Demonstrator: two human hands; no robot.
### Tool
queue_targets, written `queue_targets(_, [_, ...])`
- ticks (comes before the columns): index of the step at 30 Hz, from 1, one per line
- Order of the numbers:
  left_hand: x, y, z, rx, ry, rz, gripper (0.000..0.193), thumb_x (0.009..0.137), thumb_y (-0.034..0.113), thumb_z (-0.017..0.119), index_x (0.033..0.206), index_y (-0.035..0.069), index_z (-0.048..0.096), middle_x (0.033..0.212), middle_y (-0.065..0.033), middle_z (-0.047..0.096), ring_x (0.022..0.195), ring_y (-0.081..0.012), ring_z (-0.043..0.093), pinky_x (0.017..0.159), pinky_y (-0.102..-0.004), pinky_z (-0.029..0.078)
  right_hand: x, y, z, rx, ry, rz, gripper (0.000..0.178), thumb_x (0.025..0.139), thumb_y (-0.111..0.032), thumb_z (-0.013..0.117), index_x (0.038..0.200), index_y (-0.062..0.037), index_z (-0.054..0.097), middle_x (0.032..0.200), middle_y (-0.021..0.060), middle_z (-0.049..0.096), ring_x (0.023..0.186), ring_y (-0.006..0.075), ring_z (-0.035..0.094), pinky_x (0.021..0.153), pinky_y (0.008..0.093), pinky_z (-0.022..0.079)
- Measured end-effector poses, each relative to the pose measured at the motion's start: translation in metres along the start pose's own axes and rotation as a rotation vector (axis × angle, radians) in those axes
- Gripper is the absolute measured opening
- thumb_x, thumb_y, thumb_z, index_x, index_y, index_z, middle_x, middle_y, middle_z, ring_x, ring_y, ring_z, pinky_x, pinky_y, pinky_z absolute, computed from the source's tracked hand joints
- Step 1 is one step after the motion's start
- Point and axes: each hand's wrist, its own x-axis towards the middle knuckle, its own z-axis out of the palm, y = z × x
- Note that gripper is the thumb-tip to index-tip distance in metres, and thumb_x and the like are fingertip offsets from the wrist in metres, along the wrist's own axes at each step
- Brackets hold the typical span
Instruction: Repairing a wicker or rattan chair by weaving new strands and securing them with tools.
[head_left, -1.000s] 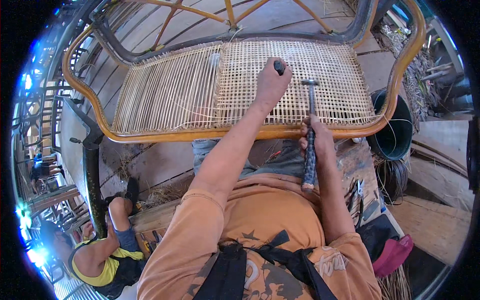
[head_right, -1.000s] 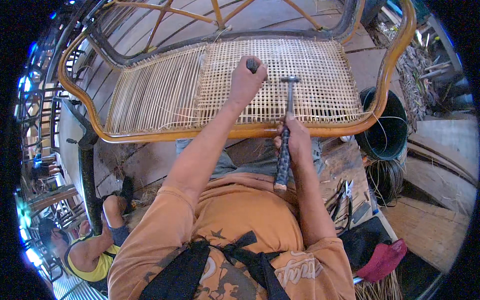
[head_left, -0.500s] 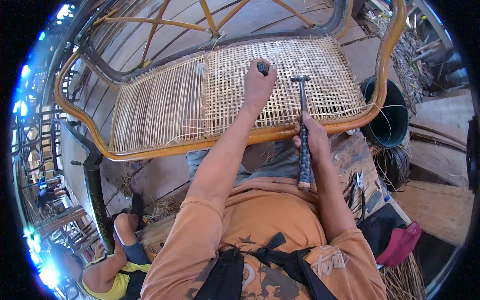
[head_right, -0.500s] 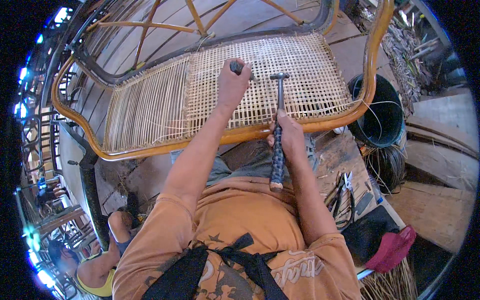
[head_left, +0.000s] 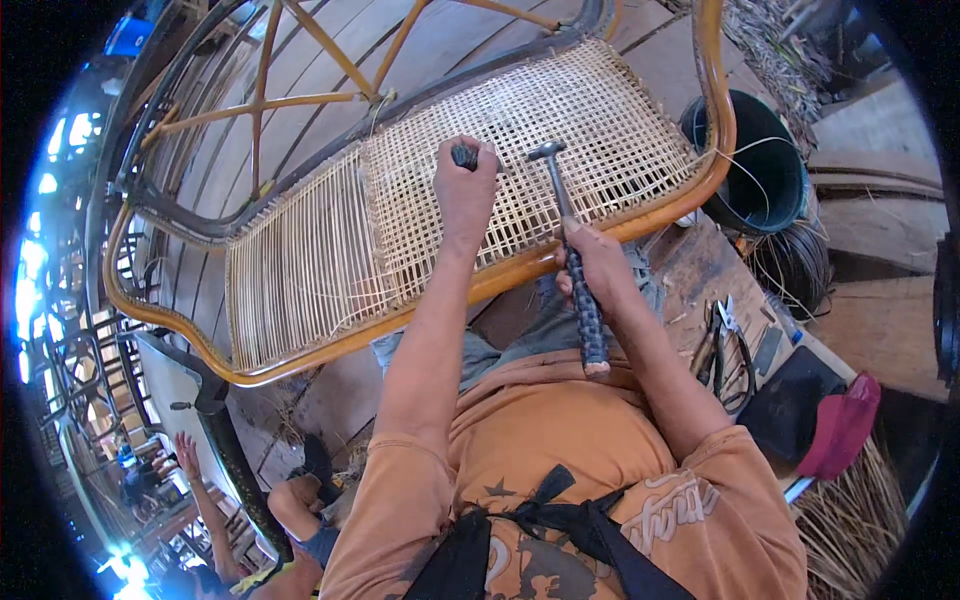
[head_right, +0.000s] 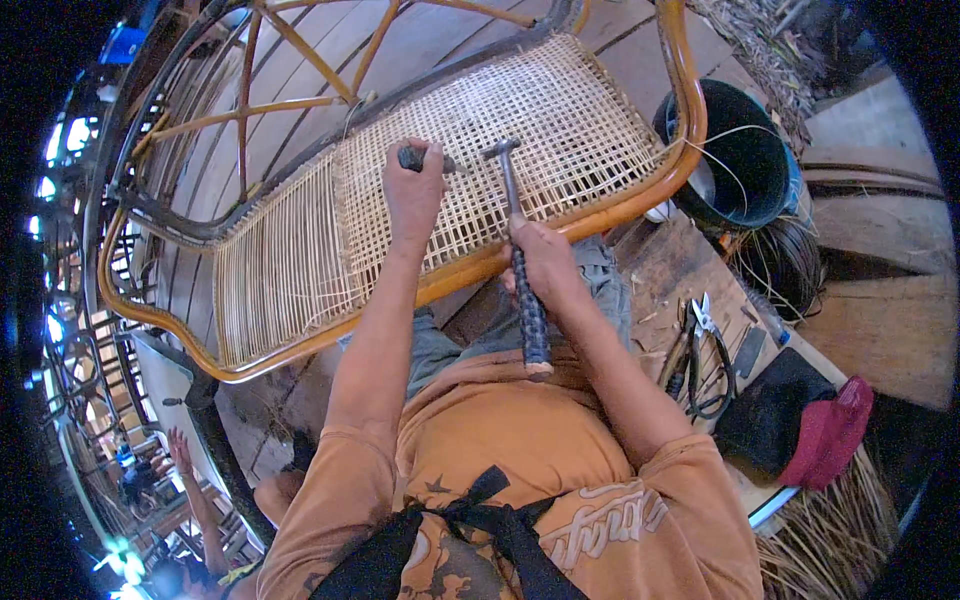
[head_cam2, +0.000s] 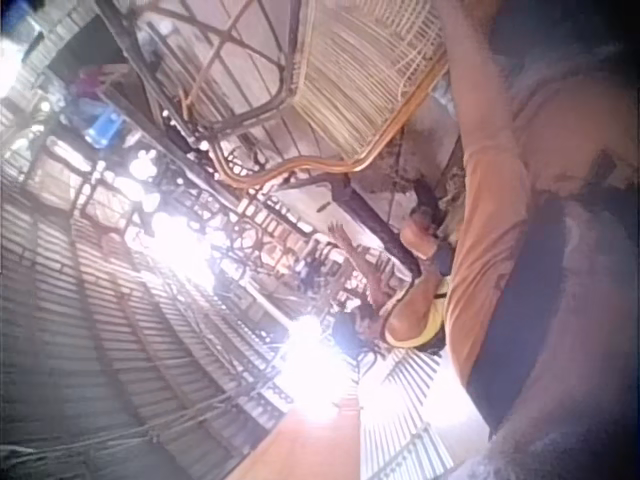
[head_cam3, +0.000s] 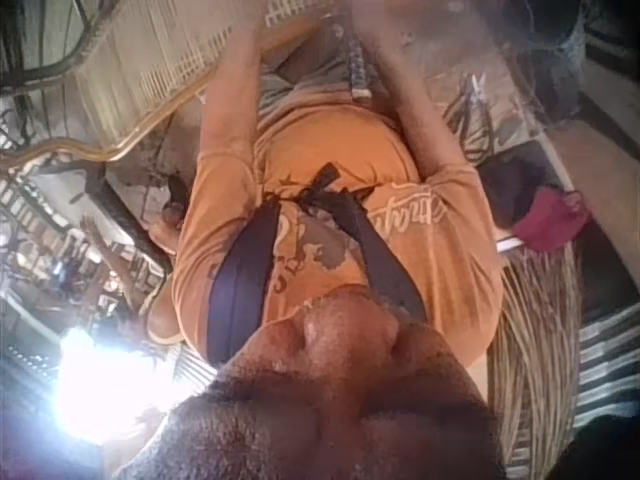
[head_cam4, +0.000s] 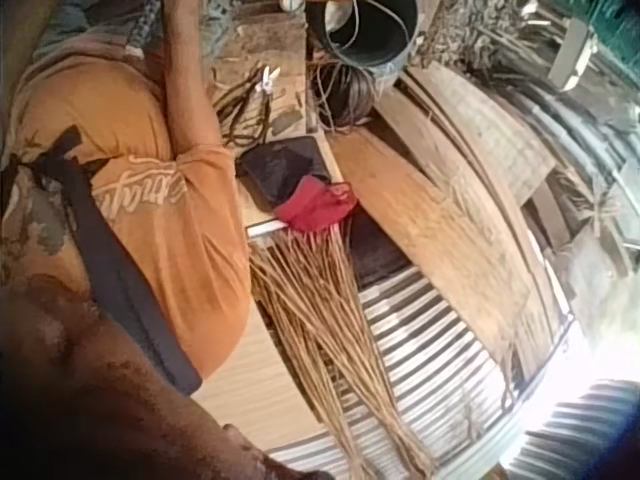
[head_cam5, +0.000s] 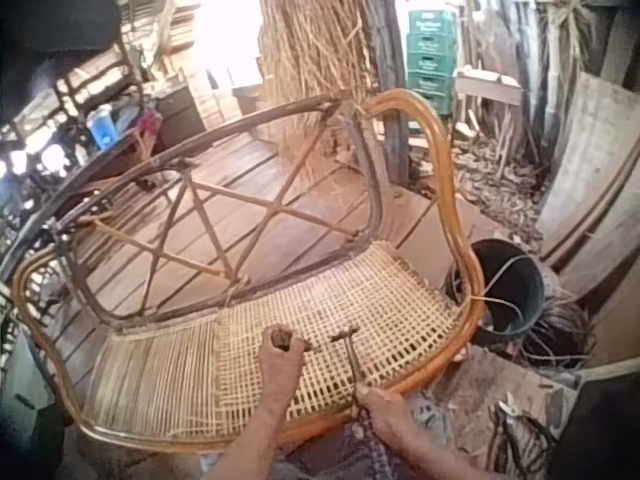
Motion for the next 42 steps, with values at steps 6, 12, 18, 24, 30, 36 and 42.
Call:
queue_targets(6, [-0.006, 0.010, -0.004, -0.050, -0.006, 0.010, 0.016, 0.088, 0.014, 0.061, 0.094, 0.003, 0.051, 0.067, -0.0023, 0.054, 0.051, -0.0081, 0.050, 0.047, -0.0241, 0.044, -0.006, -0.004, -0.016, -0.070, -0.095, 0.050, 0.027, 0.096, -0.036, 0.048, 0.091, -0.0096, 0.050, 0.068, -0.0005, 0.052, 0.042, 0.0099, 0.048, 0.034, 0.0253, 0.039])
queue_targets(12, [-0.019, 0.016, -0.006, -0.059, -0.063, -0.083, 0.016, 0.089, 0.014, 0.060, 0.096, 0.004, 0.050, 0.070, -0.0026, 0.056, 0.053, -0.0065, 0.051, 0.046, -0.0208, 0.044, -0.019, -0.007, -0.020, -0.085, -0.031, 0.016, 0.038, 0.095, -0.040, 0.049, 0.078, -0.0058, 0.050, 0.060, 0.0016, 0.048, 0.041, 0.0114, 0.049, 0.038, 0.0262, 0.039])
queue_targets(18, [-0.011, -0.001, -0.001, 0.051, -0.034, 0.040, 0.015, 0.088, 0.013, 0.061, 0.095, 0.004, 0.051, 0.070, -0.0027, 0.056, 0.052, -0.0073, 0.051, 0.047, -0.0227, 0.043, -0.020, -0.006, -0.015, -0.031, -0.017, 0.050, 0.027, 0.096, -0.036, 0.049, 0.095, -0.0092, 0.052, 0.070, -0.0002, 0.053, 0.043, 0.0101, 0.048, 0.034, 0.0253, 0.038])
queue_targets(24, [-0.014, 0.004, -0.022, -0.154, 0.028, 0.009, 0.015, 0.088, 0.014, 0.061, 0.093, 0.005, 0.050, 0.069, -0.0021, 0.055, 0.051, -0.0076, 0.050, 0.047, -0.0236, 0.043, -0.023, -0.010, -0.018, -0.148, -0.051, 0.087, 0.029, 0.095, -0.038, 0.050, 0.097, -0.0094, 0.054, 0.069, -0.0001, 0.052, 0.043, 0.0102, 0.049, 0.034, 0.0249, 0.038])
queue_targets(30, [0.004, -0.008, -0.070, -0.319, 0.174, -0.096, 0.016, 0.089, 0.016, 0.060, 0.096, 0.007, 0.050, 0.073, -0.0025, 0.052, 0.051, -0.0073, 0.049, 0.045, -0.0219, 0.042, -0.009, -0.016, -0.015, -0.123, 0.036, 0.002, 0.027, 0.094, -0.034, 0.053, 0.083, -0.0104, 0.051, 0.061, -0.0014, 0.048, 0.040, 0.0102, 0.049, 0.034, 0.0244, 0.038])
queue_targets(36, [0.025, -0.005, -0.074, -0.278, 0.189, -0.095, 0.016, 0.087, 0.015, 0.062, 0.095, 0.005, 0.052, 0.071, -0.0028, 0.054, 0.049, -0.0073, 0.049, 0.045, -0.0227, 0.041, 0.013, -0.021, -0.003, -0.109, -0.052, -0.004, 0.024, 0.095, -0.031, 0.053, 0.083, -0.0091, 0.051, 0.064, -0.0003, 0.049, 0.041, 0.0099, 0.049, 0.036, 0.0245, 0.040])
queue_targets(42, [0.046, -0.015, -0.054, -0.281, 0.062, -0.057, 0.018, 0.086, 0.014, 0.063, 0.095, 0.004, 0.052, 0.068, -0.0029, 0.055, 0.047, -0.0073, 0.049, 0.043, -0.0228, 0.041, 0.033, -0.016, 0.014, -0.031, -0.078, -0.012, 0.030, 0.096, -0.034, 0.051, 0.107, -0.0070, 0.053, 0.074, 0.0015, 0.054, 0.049, 0.0104, 0.052, 0.038, 0.0255, 0.044])
